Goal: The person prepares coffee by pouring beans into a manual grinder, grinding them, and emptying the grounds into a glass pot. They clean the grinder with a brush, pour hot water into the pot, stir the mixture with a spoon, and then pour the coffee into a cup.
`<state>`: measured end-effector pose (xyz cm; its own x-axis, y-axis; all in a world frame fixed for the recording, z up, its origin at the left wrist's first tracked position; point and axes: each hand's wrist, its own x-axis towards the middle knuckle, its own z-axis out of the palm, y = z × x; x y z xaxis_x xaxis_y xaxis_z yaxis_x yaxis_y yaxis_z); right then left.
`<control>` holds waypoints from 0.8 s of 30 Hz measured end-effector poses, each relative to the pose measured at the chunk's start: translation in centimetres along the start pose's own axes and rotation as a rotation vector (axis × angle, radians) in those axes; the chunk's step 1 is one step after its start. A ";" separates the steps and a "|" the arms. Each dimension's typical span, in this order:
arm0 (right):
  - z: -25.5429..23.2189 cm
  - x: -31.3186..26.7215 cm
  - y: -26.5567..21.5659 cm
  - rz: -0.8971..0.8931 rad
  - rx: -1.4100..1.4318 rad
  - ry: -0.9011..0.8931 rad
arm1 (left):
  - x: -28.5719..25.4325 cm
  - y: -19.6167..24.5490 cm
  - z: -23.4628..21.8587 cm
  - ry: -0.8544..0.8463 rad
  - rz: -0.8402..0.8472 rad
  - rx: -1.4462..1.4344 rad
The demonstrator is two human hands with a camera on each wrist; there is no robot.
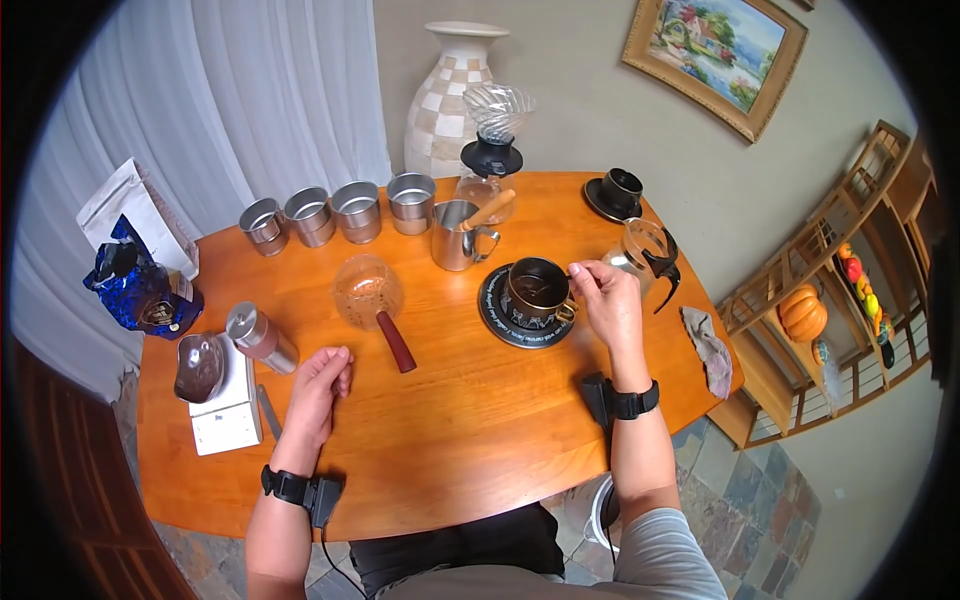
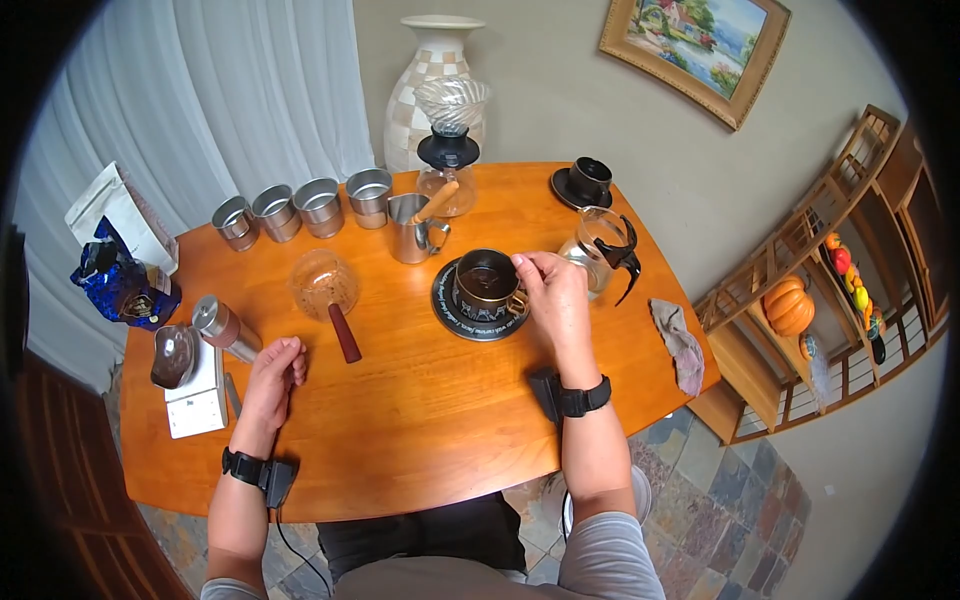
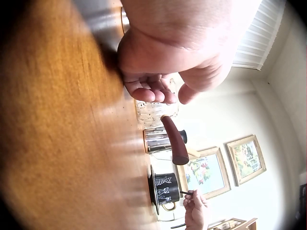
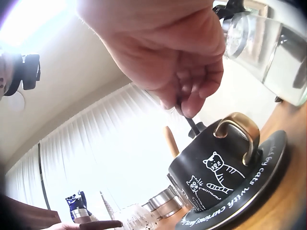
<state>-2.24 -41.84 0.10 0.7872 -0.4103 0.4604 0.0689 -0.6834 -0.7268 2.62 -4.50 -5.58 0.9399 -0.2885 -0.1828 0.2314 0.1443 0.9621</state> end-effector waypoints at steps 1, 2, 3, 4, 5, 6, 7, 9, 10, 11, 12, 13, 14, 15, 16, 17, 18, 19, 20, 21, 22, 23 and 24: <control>-0.1 0.0 -0.1 0.000 0.000 0.000 | 0.0 0.0 0.0 -0.001 0.000 -0.002; -0.2 0.1 -0.1 0.014 -0.005 0.002 | 0.0 0.0 0.0 -0.001 0.000 -0.002; -0.3 0.1 -0.1 0.029 -0.009 0.004 | 0.0 0.0 0.0 -0.003 0.001 -0.005; -0.1 0.1 0.0 0.030 -0.009 0.005 | 0.0 0.0 0.0 -0.005 0.003 -0.008; 0.2 0.0 0.2 0.040 0.075 -0.030 | 0.0 0.0 0.0 -0.008 0.003 -0.006; 0.4 -0.1 0.4 0.052 0.158 -0.062 | 0.0 0.0 0.0 -0.001 -0.001 -0.005; 0.3 -0.1 0.4 0.055 0.157 -0.056 | 0.0 0.1 0.0 0.006 -0.004 -0.004; 0.1 -0.2 0.3 -0.029 0.041 -0.027 | -0.1 0.1 0.2 0.007 -0.006 -0.014; -0.2 -0.1 -0.1 -0.020 0.007 -0.020 | -0.2 0.2 0.2 0.018 -0.008 -0.029; -0.2 -0.1 -0.1 -0.017 0.009 -0.012 | -0.2 0.2 0.2 0.012 -0.007 -0.023; -0.3 -0.1 -0.1 0.007 0.038 -0.036 | -0.2 0.1 0.2 0.015 -0.006 -0.030; -0.4 -0.1 -0.1 0.031 0.066 -0.059 | -0.1 0.1 0.2 0.016 -0.007 -0.037; -0.3 -0.1 0.0 0.036 0.067 -0.050 | -0.1 0.1 0.2 0.008 -0.007 -0.030; 0.0 -0.2 0.2 0.044 0.127 -0.104 | -0.1 0.1 0.1 0.005 0.002 -0.031; 0.1 -0.3 0.2 0.052 0.187 -0.157 | -0.1 0.0 0.1 0.003 0.011 -0.032; 0.2 -0.3 0.2 0.058 0.189 -0.147 | -0.1 0.0 0.0 -0.005 0.010 -0.024; 0.2 -0.3 0.1 0.028 0.171 -0.161 | 0.0 -0.1 -0.1 -0.001 0.011 -0.023; 0.2 -0.3 0.1 -0.002 0.152 -0.175 | 0.0 -0.2 -0.1 0.004 0.012 -0.023; 0.2 -0.3 0.2 -0.003 0.156 -0.166 | 0.0 -0.1 0.0 -0.002 0.011 -0.016; 0.2 -0.3 0.4 0.001 0.157 -0.159 | 0.0 -0.1 0.0 0.008 0.012 -0.016; 0.3 -0.2 0.6 -0.003 0.156 -0.146 | -0.1 -0.1 0.1 0.019 0.012 -0.018; 0.4 -0.2 0.7 -0.006 0.156 -0.134 | -0.1 0.0 0.1 0.016 0.011 -0.012; 0.2 -0.2 0.6 -0.002 0.158 -0.129 | -0.2 0.0 0.2 0.021 0.010 -0.017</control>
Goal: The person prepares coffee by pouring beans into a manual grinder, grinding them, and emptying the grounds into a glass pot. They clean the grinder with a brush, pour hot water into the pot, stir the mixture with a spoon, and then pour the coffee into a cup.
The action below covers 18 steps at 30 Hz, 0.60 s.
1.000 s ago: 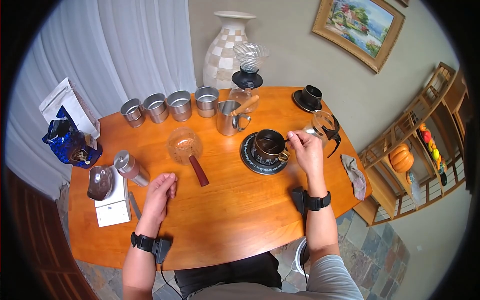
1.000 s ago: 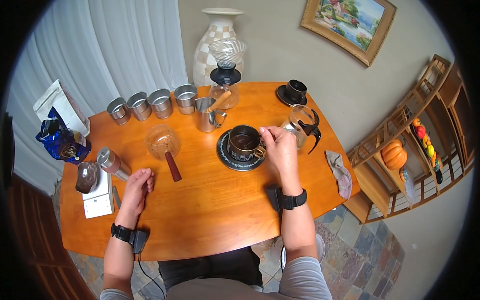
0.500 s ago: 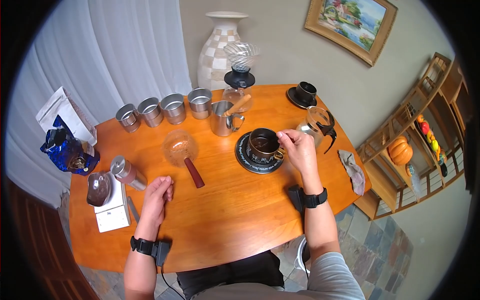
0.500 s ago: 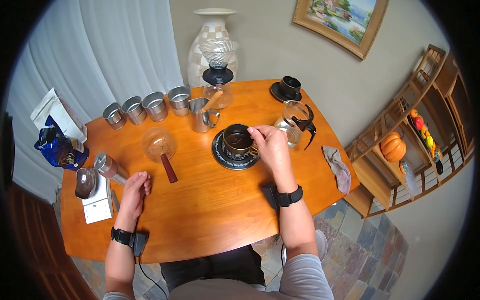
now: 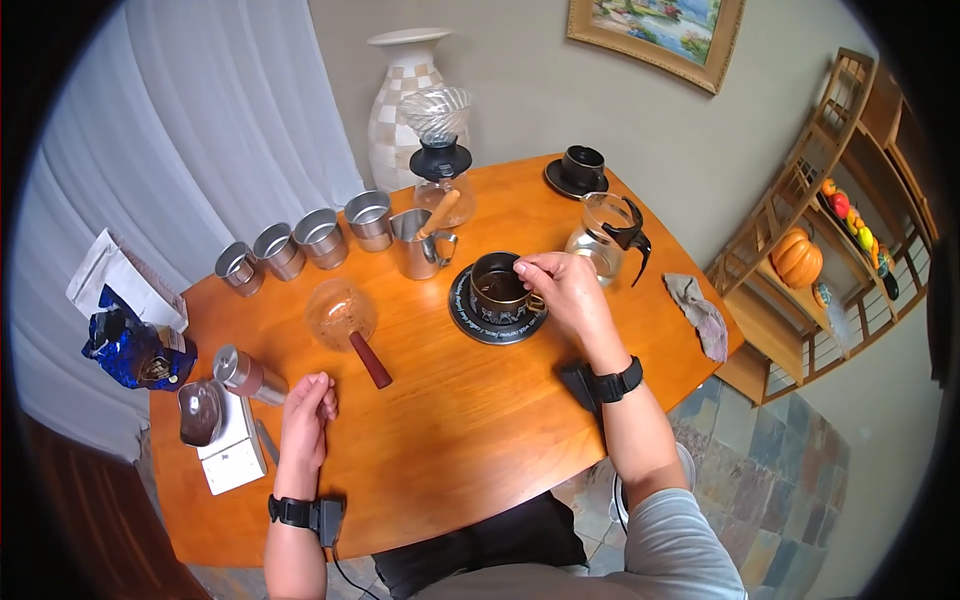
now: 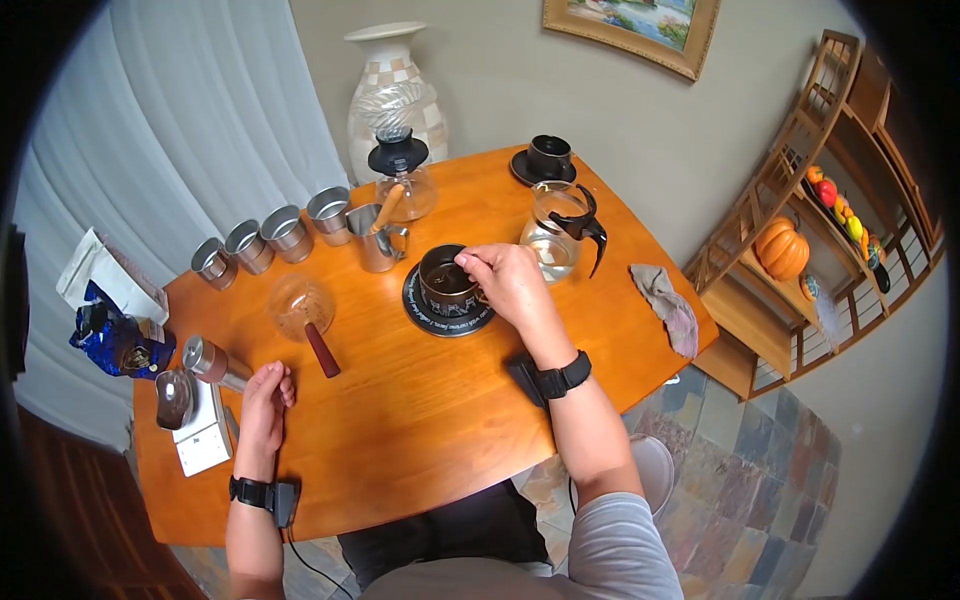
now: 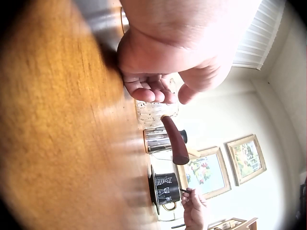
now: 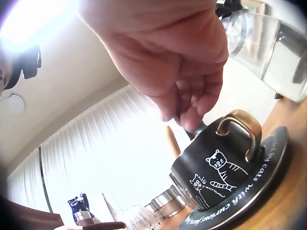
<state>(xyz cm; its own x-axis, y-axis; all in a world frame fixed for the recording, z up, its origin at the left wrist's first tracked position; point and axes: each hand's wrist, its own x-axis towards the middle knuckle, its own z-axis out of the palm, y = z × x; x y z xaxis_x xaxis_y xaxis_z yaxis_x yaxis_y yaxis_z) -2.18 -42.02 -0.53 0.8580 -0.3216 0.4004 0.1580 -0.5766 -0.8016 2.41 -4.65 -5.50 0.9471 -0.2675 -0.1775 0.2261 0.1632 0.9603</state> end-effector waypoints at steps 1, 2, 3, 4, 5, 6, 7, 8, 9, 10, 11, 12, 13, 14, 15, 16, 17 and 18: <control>-0.2 0.0 -0.3 0.016 -0.070 0.013 | 0.0 0.1 0.1 0.005 -0.001 -0.005; -0.4 0.0 -0.5 0.031 -0.140 0.025 | 0.0 0.0 0.1 0.001 -0.001 -0.001; -0.4 0.1 -0.4 0.033 -0.138 0.029 | 0.0 0.0 0.1 0.002 0.000 -0.005; -0.4 0.1 -0.2 -0.020 -0.149 0.075 | 0.0 0.0 0.1 0.003 0.001 -0.009; -0.3 0.1 -0.1 -0.072 -0.161 0.120 | 0.0 0.0 0.1 0.001 0.000 -0.005; -0.4 0.0 -0.1 -0.071 -0.159 0.122 | 0.0 0.0 0.0 0.003 -0.002 -0.006; -0.4 0.0 -0.2 -0.079 -0.178 0.158 | 0.0 0.0 0.0 0.005 -0.003 -0.008; -0.5 -0.1 -0.4 -0.088 -0.197 0.193 | 0.0 0.0 0.0 0.006 -0.003 -0.007; -0.6 0.0 -0.5 -0.089 -0.196 0.192 | 0.1 -0.1 -0.1 0.001 -0.006 -0.003; -0.7 0.0 -0.7 -0.064 -0.221 0.186 | 0.1 -0.1 -0.2 -0.004 -0.010 0.000; -0.8 0.0 -0.8 -0.040 -0.246 0.181 | 0.1 -0.1 -0.2 -0.003 -0.010 0.000; -0.7 0.0 -0.8 -0.039 -0.245 0.180 | 0.1 -0.1 -0.2 -0.003 -0.007 0.002; -0.6 0.0 -0.8 0.003 -0.148 0.126 | 0.1 -0.1 -0.1 -0.003 -0.004 0.004; -0.5 -0.1 -0.8 0.045 -0.050 0.073 | 0.1 -0.2 -0.2 -0.002 -0.006 0.005; -0.5 -0.1 -0.6 0.046 -0.050 0.073 | 0.1 -0.2 -0.2 0.001 -0.009 0.006; -0.4 0.0 -0.2 0.007 -0.080 0.098 | 0.1 -0.2 -0.2 0.004 -0.012 0.008; -0.5 0.1 0.0 -0.033 -0.110 0.123 | 0.1 -0.2 -0.2 0.006 -0.012 0.007; -0.6 0.1 0.0 -0.034 -0.109 0.121 | 0.0 0.0 -0.1 0.005 -0.012 0.003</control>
<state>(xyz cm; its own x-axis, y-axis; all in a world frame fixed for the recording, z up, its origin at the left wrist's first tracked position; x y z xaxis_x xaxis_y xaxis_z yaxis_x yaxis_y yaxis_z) -2.38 -42.55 -0.23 0.7871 -0.3849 0.4820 0.1258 -0.6649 -0.7363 2.42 -4.59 -5.55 0.9455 -0.2644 -0.1899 0.2366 0.1577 0.9587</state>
